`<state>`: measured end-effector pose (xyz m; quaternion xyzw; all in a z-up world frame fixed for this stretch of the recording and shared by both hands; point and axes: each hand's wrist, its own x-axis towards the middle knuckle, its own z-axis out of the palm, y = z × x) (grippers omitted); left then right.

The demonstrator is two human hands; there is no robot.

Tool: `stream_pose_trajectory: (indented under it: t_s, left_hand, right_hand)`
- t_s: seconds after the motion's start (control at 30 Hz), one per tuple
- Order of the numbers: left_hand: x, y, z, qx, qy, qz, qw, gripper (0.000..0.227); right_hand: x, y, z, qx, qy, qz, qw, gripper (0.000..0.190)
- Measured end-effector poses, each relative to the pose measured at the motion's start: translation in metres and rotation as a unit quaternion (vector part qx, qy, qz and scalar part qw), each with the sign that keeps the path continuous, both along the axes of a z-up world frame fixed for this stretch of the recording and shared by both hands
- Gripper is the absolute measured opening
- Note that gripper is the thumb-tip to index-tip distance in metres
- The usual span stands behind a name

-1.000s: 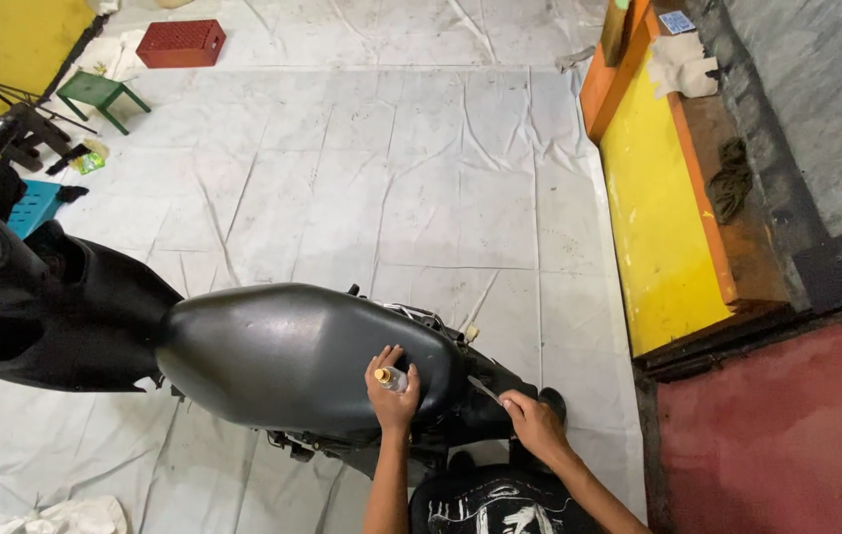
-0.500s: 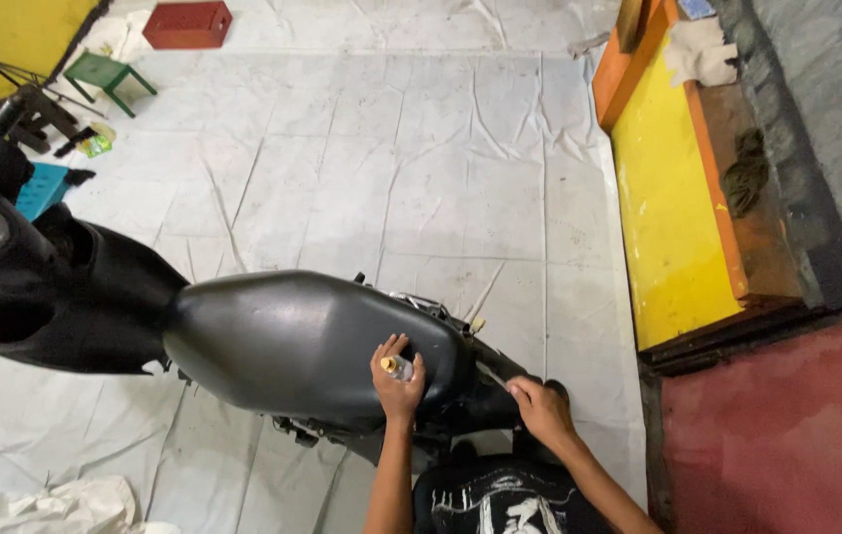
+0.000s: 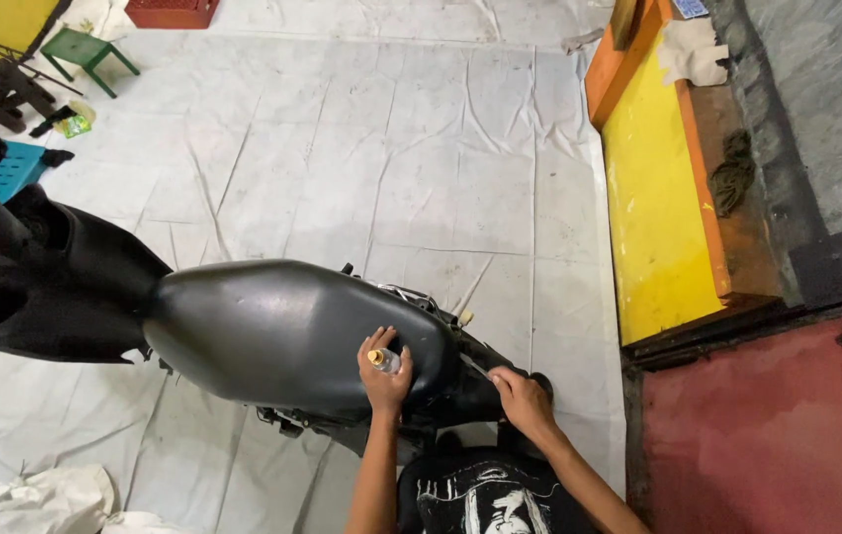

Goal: The person applies a liquid substance from a small bottle with a gold cap to the mechanical components of a scooter's rear section. They use a tool to manipulate parts while applying the liquid, focusing on the area beneath the seat.

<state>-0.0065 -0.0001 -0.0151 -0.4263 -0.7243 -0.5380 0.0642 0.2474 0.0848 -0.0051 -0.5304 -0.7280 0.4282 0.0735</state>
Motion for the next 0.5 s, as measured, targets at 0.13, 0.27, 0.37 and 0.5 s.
stream_pose_trajectory:
  t_s: [0.13, 0.27, 0.37, 0.5]
  left_hand:
    - [0.006, 0.000, 0.006, -0.057, -0.089, 0.012, 0.994, 0.042]
    - [0.011, -0.008, 0.005, -0.080, -0.050, 0.018, 0.995, 0.039]
    - [0.008, -0.003, 0.009, -0.060, -0.054, 0.019, 0.997, 0.039]
    - [0.006, -0.002, 0.007, -0.051, -0.065, 0.016, 0.996, 0.038]
  right_hand:
    - [0.004, -0.007, -0.017, 0.087, 0.037, -0.009, 0.995, 0.026]
    - [0.007, -0.012, -0.018, 0.093, 0.034, -0.003, 0.995, 0.025]
    - [0.006, -0.014, -0.016, 0.067, 0.034, -0.013, 0.997, 0.023]
    - [0.001, -0.007, -0.011, 0.100, 0.042, 0.000, 0.994, 0.027]
